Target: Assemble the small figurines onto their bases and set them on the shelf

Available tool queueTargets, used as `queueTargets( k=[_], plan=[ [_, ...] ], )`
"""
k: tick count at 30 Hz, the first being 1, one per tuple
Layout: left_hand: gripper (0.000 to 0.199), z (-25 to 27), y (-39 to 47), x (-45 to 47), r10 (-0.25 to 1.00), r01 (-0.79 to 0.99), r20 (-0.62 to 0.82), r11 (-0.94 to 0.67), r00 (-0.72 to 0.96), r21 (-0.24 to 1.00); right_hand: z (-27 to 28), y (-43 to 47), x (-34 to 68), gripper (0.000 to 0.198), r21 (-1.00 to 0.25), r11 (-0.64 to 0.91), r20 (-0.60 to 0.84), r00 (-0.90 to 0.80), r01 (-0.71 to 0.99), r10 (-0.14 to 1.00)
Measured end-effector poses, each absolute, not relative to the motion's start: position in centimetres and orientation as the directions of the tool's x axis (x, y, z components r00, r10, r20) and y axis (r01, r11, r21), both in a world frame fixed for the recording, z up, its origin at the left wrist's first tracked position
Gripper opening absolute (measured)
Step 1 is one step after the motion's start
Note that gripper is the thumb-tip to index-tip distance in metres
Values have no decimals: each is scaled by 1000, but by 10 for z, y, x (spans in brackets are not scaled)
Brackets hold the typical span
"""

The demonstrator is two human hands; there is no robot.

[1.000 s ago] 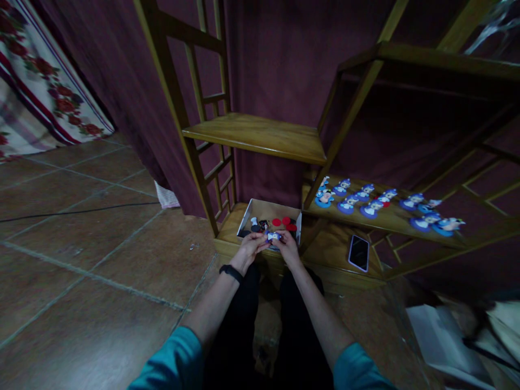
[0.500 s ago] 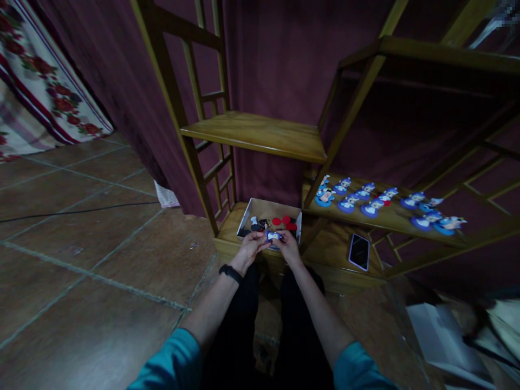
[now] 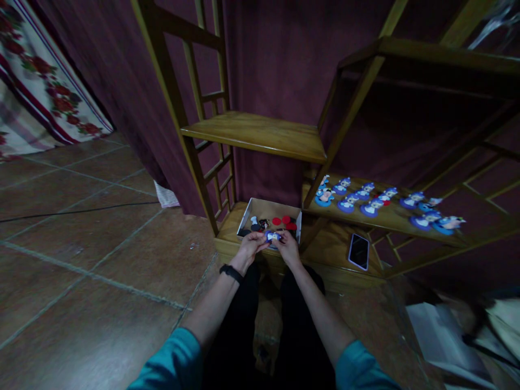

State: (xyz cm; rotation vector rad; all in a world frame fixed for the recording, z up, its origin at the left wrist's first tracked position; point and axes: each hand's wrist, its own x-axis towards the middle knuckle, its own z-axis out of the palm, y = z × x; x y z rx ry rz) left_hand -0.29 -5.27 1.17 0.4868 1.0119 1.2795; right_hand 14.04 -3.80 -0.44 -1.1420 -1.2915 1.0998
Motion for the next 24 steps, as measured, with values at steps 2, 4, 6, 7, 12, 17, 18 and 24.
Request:
queueTargets(
  k=[2, 4, 6, 7, 12, 17, 18, 24],
  plan=[
    [16, 11, -53, -2, 942, -550, -333, 251, -53, 797, -9, -35, 139, 26, -994, 109, 109, 8, 28, 994],
    [16, 11, -53, -1, 944, -541, -324, 240, -64, 806, -12, -34, 139, 27, -996, 81, 82, 20, 25, 996],
    [15, 12, -54, -1, 943, -531, -325, 238, -74, 813, -14, -33, 138, 28, -997, 70, 70, 29, 26, 997],
    [15, 13, -54, -1, 941, -527, -328, 239, -79, 815, -15, -34, 138, 28, -997, 78, 78, 29, 28, 996],
    [15, 15, -53, -1, 923, -519, -370, 267, -105, 812, -10, -37, 140, 23, -981, 172, 171, -20, 90, 985],
    [15, 16, -53, -2, 911, -538, -403, 298, -85, 789, -4, -41, 141, 25, -962, 209, 205, -42, 175, 978],
    [15, 17, -53, -2, 913, -542, -400, 296, -82, 786, -4, -41, 141, 25, -964, 206, 203, -34, 167, 979],
    [13, 17, -55, 2, 925, -561, -362, 238, -119, 793, -6, -39, 135, 25, -987, 157, 157, 21, 32, 987]
  ],
)
